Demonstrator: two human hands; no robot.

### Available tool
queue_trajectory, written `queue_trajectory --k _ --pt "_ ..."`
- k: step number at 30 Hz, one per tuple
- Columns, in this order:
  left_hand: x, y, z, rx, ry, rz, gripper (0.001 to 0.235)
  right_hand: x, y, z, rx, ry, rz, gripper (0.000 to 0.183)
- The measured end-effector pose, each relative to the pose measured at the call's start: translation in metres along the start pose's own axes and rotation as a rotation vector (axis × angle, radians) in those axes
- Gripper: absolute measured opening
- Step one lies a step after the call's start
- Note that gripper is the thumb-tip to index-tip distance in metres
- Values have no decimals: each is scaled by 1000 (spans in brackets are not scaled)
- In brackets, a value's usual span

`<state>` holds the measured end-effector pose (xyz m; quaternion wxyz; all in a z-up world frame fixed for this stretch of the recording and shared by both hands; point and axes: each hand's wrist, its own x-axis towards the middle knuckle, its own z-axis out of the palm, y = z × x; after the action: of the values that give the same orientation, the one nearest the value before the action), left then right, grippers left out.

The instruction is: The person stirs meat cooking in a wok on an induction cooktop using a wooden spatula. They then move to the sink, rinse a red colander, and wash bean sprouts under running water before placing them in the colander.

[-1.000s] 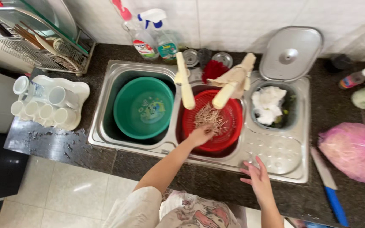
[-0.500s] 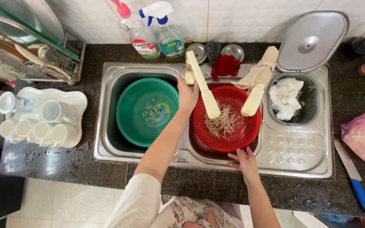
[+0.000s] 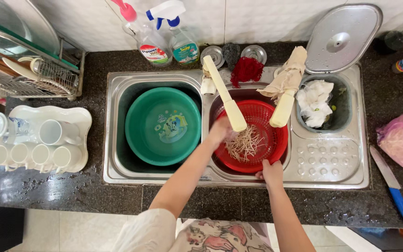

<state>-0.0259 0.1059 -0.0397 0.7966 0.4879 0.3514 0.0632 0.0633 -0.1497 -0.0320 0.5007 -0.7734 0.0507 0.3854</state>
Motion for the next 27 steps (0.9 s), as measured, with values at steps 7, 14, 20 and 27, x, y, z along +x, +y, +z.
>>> queue_trajectory --k 7,14,20,27 --pt "-78 13 -4 3 73 452 36 -27 3 -11 237 39 -23 21" --pt "-146 56 -48 245 436 474 45 -56 3 18 316 49 -10 18" --pt "-153 29 -31 -340 159 -123 55 -83 -14 2 330 -76 -36 20" --pt "-149 1 -22 -241 87 221 64 -103 -73 -1 -287 447 -848 48"
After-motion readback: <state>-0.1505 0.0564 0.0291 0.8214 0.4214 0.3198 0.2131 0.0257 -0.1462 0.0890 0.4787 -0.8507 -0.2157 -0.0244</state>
